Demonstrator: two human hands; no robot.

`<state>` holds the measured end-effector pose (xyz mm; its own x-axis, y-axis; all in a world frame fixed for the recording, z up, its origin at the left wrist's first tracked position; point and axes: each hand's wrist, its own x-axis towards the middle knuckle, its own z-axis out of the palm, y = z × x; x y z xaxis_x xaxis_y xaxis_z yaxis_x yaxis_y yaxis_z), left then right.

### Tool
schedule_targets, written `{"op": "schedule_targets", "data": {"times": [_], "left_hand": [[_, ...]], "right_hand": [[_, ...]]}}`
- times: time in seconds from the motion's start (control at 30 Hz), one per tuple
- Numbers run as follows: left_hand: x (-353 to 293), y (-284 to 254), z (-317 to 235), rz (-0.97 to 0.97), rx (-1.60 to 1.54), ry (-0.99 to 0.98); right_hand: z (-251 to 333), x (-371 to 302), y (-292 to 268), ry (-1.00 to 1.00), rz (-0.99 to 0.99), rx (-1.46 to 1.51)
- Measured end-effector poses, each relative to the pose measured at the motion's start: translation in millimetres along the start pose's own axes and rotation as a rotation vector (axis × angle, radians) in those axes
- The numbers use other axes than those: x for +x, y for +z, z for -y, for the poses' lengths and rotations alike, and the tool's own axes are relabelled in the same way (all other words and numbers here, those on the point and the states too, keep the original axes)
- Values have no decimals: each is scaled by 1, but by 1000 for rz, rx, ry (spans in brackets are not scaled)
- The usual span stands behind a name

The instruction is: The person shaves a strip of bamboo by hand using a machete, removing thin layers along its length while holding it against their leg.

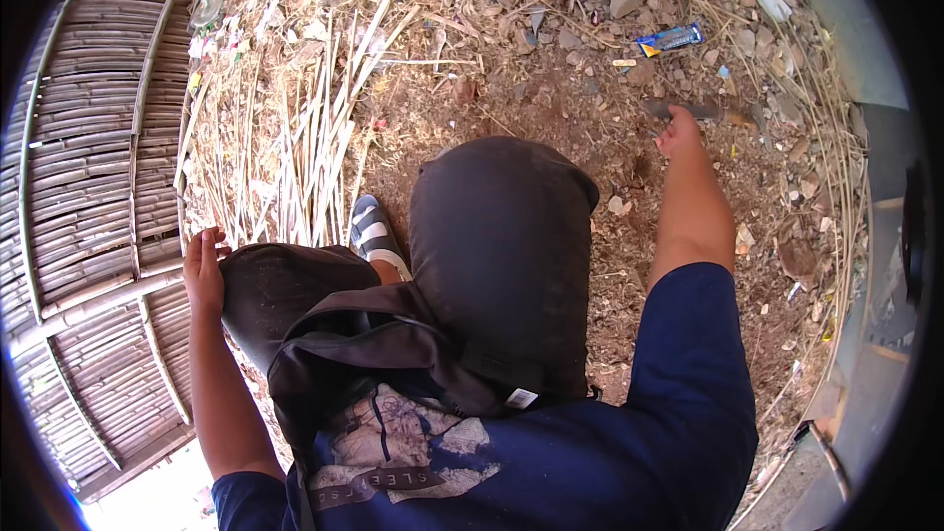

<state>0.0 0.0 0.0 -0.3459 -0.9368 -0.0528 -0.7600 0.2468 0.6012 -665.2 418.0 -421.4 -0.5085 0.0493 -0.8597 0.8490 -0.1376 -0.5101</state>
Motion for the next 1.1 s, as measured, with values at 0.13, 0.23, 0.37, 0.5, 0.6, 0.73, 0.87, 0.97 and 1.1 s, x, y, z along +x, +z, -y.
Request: {"op": "schedule_targets", "data": {"times": [0.13, 0.23, 0.37, 0.5, 0.6, 0.73, 0.87, 0.97, 1.1], "left_hand": [[-2, 13, 2, 4, -29, -9], [0, 13, 3, 17, -39, -1], [-4, 2, 0, -3, -12, -8], [-3, 6, -9, -19, 12, -23], [-2, 6, -14, -15, 9, -7], [-2, 8, -17, -18, -3, -8], [-5, 8, -16, -30, -9, -19], [0, 12, -19, -11, -49, 11], [-3, 6, -5, -26, -53, -3]], "right_hand": [[10, -8, -5, -16, -20, 8], [12, -3, -8, -6, -20, 71], [1, -7, 5, 18, 39, 145], [-1, 4, 2, 1, 132, 258], [-1, 5, 6, -25, 146, 326], [-3, -2, 2, -62, 207, 345], [-21, -37, 8, -94, 272, 306], [-37, -62, 14, -68, 331, 267], [-83, -155, 54, -86, 510, 83]]}}
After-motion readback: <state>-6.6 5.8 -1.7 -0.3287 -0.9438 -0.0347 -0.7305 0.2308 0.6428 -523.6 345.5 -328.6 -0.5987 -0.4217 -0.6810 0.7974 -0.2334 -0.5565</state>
